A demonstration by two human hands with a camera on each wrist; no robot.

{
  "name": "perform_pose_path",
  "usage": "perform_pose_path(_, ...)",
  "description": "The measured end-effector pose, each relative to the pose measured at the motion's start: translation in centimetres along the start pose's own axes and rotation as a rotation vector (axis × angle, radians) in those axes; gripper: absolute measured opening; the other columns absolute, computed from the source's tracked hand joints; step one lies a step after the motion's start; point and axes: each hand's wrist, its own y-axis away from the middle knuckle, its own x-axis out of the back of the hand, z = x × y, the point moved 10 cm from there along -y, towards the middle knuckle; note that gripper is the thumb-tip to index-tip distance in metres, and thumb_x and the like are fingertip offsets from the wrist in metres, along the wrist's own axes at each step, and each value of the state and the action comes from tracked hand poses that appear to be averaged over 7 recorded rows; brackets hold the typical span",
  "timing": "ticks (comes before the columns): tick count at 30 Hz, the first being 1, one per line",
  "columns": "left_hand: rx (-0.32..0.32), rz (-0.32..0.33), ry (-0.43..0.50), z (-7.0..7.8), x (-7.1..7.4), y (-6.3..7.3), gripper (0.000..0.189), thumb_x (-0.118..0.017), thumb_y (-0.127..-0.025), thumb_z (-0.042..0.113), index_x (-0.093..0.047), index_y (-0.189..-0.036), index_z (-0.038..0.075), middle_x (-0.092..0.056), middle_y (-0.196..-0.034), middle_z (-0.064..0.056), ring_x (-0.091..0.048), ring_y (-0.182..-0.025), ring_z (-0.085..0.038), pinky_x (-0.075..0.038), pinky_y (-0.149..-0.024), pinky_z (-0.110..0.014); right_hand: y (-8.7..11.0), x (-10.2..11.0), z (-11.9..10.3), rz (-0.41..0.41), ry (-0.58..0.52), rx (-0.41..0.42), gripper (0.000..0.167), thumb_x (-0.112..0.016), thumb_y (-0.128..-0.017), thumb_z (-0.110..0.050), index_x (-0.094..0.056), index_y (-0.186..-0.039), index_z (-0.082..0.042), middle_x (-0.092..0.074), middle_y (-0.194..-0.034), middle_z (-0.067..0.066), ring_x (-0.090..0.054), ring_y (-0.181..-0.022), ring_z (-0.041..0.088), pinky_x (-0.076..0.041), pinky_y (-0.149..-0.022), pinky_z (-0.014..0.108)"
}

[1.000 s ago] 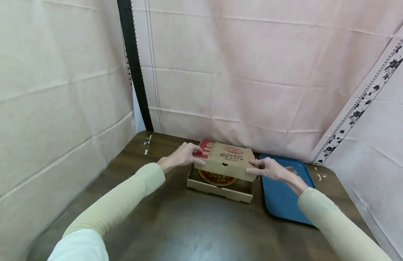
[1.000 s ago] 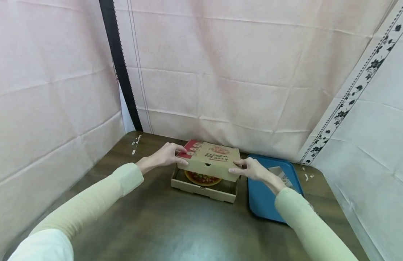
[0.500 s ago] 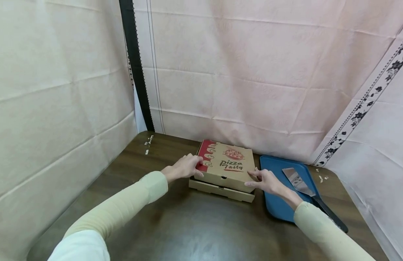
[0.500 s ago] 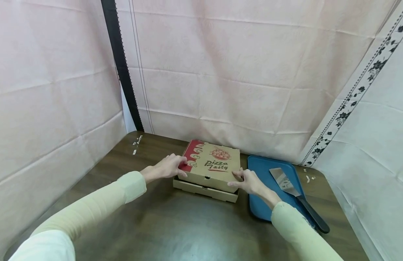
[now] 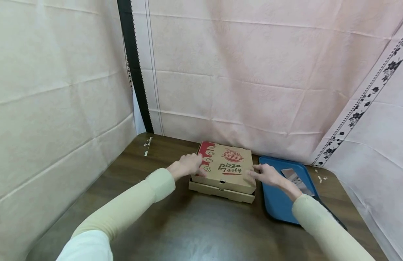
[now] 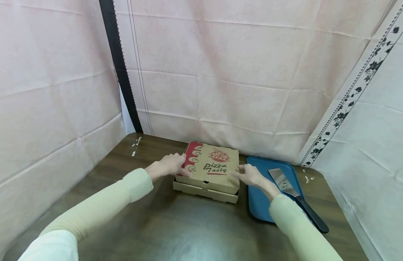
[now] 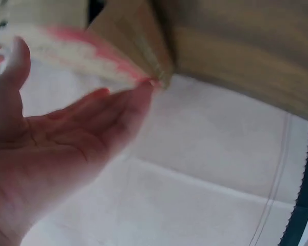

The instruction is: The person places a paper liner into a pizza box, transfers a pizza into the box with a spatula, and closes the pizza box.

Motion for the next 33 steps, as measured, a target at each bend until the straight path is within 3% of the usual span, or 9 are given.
perform_pose_path(3,0.072,0.041,0.024,0.8,1.6,-1.5,0.072,-0.053,-0.091,0.060,-0.050,-0.133,0.003,-0.060,-0.120,-0.020,-0.060,-0.106,-0.034,-0.049,-0.092,-0.046,-1.4,1.4,-0.3,0.056,0.033,-0.053,0.073,-0.042,-0.101,-0.046,-0.026,-0.148,0.007,-0.025,-0.153,0.033,-0.024,-0.140,0.052,-0.032,-0.108,0.062)
perform_pose_path(7,0.120,0.094,0.074,1.8,2.2,-4.2,0.076,-0.028,-0.098,0.062,-0.037,-0.147,0.004,-0.040,-0.147,-0.025,-0.039,-0.135,-0.042,-0.034,-0.110,-0.053,-4.0,2.4,-1.0,0.184,0.103,-0.069,0.076,-0.038,-0.101,-0.051,-0.019,-0.152,0.002,-0.013,-0.156,0.034,-0.011,-0.142,0.055,-0.019,-0.112,0.067)
perform_pose_path(12,0.160,0.113,0.090,1.6,0.2,-7.1,0.074,-0.015,-0.100,0.060,-0.029,-0.152,0.008,-0.025,-0.157,-0.022,-0.019,-0.146,-0.043,-0.023,-0.116,-0.058,-6.6,1.7,-1.1,0.309,0.220,-0.095,0.074,-0.038,-0.099,-0.055,-0.022,-0.154,-0.007,-0.009,-0.158,0.030,-0.006,-0.145,0.052,-0.013,-0.111,0.071)
perform_pose_path(15,0.181,0.115,0.103,1.0,-1.3,-8.1,0.075,-0.013,-0.100,0.060,-0.025,-0.153,0.010,-0.018,-0.160,-0.020,-0.010,-0.149,-0.042,-0.017,-0.117,-0.059,-7.4,0.5,-0.6,0.317,0.233,-0.123,0.074,-0.035,-0.099,-0.058,-0.020,-0.155,-0.011,-0.008,-0.160,0.027,-0.004,-0.146,0.050,-0.011,-0.111,0.071)
perform_pose_path(23,0.206,0.172,0.111,0.0,-3.7,-9.3,0.072,-0.021,-0.100,0.059,-0.026,-0.153,0.009,-0.017,-0.161,-0.016,-0.008,-0.150,-0.039,-0.014,-0.118,-0.060,-7.9,-2.4,1.1,0.258,0.189,-0.181,0.074,-0.030,-0.099,-0.061,-0.018,-0.155,-0.015,-0.004,-0.161,0.023,0.001,-0.148,0.045,-0.006,-0.113,0.070)
perform_pose_path(33,0.206,0.204,0.101,-0.3,-5.1,-9.0,0.071,-0.028,-0.100,0.057,-0.029,-0.152,0.009,-0.021,-0.160,-0.016,-0.011,-0.149,-0.040,-0.016,-0.116,-0.062,-7.9,-3.8,1.0,0.250,0.234,-0.183,0.074,-0.031,-0.098,-0.062,-0.028,-0.153,-0.013,-0.007,-0.161,0.024,0.001,-0.149,0.043,-0.009,-0.113,0.070)
